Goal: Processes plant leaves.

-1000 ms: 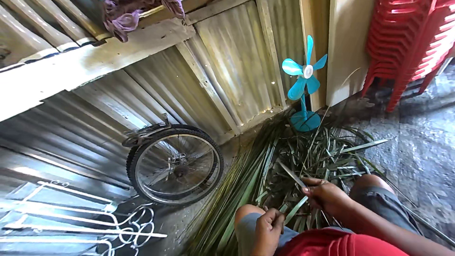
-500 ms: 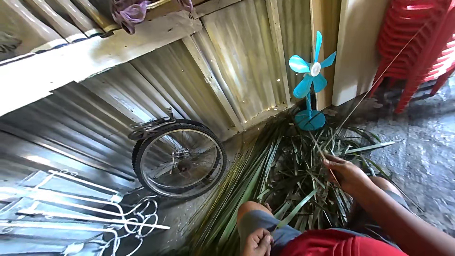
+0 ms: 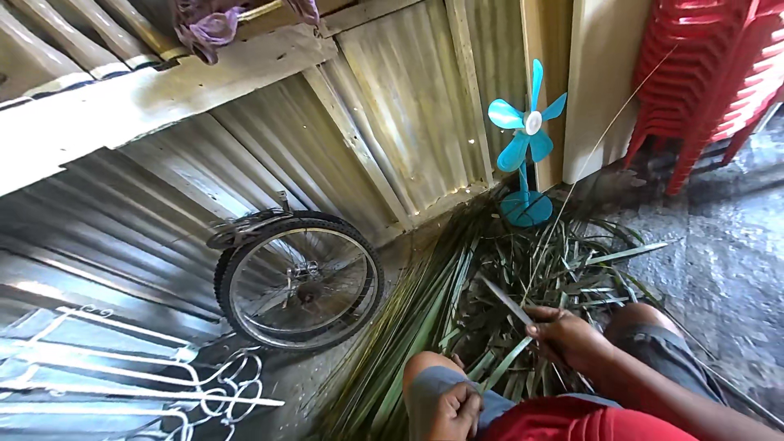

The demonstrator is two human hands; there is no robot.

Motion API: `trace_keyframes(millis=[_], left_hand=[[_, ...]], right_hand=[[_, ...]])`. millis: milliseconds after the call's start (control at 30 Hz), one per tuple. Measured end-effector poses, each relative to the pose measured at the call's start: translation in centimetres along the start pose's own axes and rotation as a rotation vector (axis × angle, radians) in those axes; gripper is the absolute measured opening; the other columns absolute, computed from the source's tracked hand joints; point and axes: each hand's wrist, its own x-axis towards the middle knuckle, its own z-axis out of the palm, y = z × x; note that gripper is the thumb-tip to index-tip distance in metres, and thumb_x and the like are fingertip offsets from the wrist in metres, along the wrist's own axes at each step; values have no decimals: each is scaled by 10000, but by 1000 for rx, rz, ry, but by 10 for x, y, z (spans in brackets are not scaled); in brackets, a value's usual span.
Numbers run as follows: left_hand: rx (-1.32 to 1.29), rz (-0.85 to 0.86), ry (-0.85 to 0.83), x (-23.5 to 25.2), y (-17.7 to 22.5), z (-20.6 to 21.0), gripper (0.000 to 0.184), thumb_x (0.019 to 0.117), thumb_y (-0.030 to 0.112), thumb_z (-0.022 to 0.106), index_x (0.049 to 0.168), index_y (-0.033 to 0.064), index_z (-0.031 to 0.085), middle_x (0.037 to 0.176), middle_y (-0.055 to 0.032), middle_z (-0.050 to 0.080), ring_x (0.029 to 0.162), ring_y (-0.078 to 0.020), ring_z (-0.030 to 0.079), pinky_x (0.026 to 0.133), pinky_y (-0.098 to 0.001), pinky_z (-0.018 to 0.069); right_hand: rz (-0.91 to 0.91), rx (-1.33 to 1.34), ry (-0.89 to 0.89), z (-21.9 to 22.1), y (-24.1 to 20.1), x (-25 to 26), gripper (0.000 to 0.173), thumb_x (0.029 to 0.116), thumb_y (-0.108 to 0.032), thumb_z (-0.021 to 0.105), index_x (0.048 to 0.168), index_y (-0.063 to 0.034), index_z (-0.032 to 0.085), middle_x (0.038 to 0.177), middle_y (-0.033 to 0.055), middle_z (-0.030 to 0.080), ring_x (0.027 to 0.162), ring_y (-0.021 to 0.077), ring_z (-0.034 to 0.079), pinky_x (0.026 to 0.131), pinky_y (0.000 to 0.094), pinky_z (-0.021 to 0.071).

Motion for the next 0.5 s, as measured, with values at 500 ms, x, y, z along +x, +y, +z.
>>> trace_keyframes(millis=[500], left_hand=[[477,-259,294,-95,-22,-130,165,1007,98,580,1022,24,727,751,-31,659,639,-105,600,639,-312,536]], right_hand=[[-334,116,491,-93,-85,23,371,1057,-192,507,1426,-168,510,767,-39,552,509,34,468,441,205,424]])
